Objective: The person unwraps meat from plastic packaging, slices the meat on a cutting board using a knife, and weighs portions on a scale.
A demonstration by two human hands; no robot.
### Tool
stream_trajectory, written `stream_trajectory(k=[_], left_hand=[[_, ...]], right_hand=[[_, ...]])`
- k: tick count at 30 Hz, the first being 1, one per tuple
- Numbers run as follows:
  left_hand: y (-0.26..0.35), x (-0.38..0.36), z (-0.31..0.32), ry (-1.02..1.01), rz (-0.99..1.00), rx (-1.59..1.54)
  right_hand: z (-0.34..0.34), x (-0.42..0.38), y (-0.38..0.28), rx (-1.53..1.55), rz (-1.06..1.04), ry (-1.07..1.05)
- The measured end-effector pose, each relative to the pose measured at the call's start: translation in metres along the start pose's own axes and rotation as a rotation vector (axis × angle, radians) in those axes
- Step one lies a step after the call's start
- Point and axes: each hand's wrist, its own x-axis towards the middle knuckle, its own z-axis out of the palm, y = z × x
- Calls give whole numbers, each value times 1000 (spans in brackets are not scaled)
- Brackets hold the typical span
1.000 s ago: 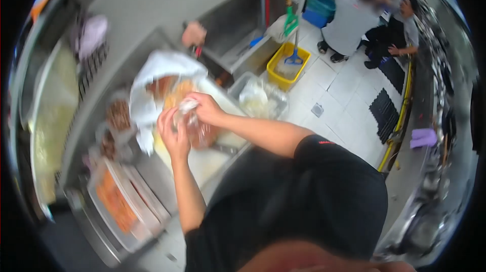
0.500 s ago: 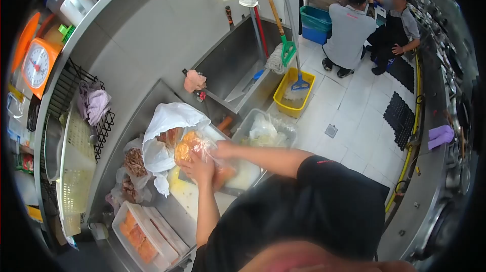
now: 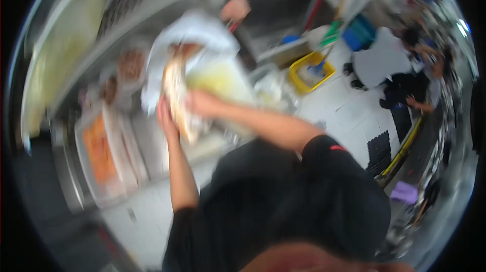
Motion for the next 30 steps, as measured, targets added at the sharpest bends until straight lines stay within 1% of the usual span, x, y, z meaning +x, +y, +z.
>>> stream_trajectory(k=[1,2,3,4,5,6,8,9,10,11,12,13,14,15,16,18,19,20,21,22,23,24,25,26,27,29,30], left_hand=[[-8,-4,-18,68,-14,41],[-1,2,-29,70,-135,-189],[12,5,-37,99,-217,-162],[54,-3,-27,136,-260,-107],[57,6,-45,-50,-264,-195],[68,9,-53,-22,-274,-193],[87,16,-61,-132,-398,172],[87,21,-69,-116,-404,161],[87,25,-79,-132,-452,209],[87,29,-87,-151,-501,259],[90,33,-91,-143,-509,256],[92,34,-94,-90,-607,222],[88,34,-98,-40,-712,189],[62,36,-116,-78,-734,22],[45,29,-129,-99,-744,35],[17,26,-145,-85,-756,-229],[-12,24,-158,-69,-706,-266],[-43,21,-173,-28,-666,-323],[-13,5,-145,41,-671,-298],[-43,1,-166,19,-619,-351],[-35,-9,-159,93,-635,-359],[-42,-16,-168,50,-579,-393],[-34,-23,-161,75,-573,-361],[-41,-27,-171,8,-606,-533],[-32,-35,-157,-53,-520,-462],[-24,-45,-147,-142,-607,-619],[-28,-51,-143,-148,-593,-627]], right_hand=[[13,5,-7,46,15,-10],[15,6,-13,47,-36,18],[14,6,-22,-24,-29,-45],[20,4,-13,-42,-52,-52],[20,0,-4,-102,73,-68],[10,-12,-2,-192,127,-75],[-7,-41,30,-74,195,73],[-19,-56,35,-86,222,144],[-30,-71,39,-96,249,218],[-43,-85,47,-90,262,225],[-49,-95,53,-80,278,234],[-46,-99,48,-76,290,223],[-44,-105,42,53,386,243],[-40,-110,39,183,482,273],[-31,-111,37,194,499,289],[-9,-99,30,390,420,266],[4,-92,43,330,294,158],[20,-86,30,594,349,78],[35,-77,26,505,319,7],[76,-61,62,349,82,20],[88,-52,50,328,81,-12],[120,-38,60,250,128,69],[123,-32,49,417,183,53],[165,-10,80,482,228,70],[163,-15,72,572,147,136],[167,-12,80,351,-133,248],[149,-15,71,338,-145,249]])
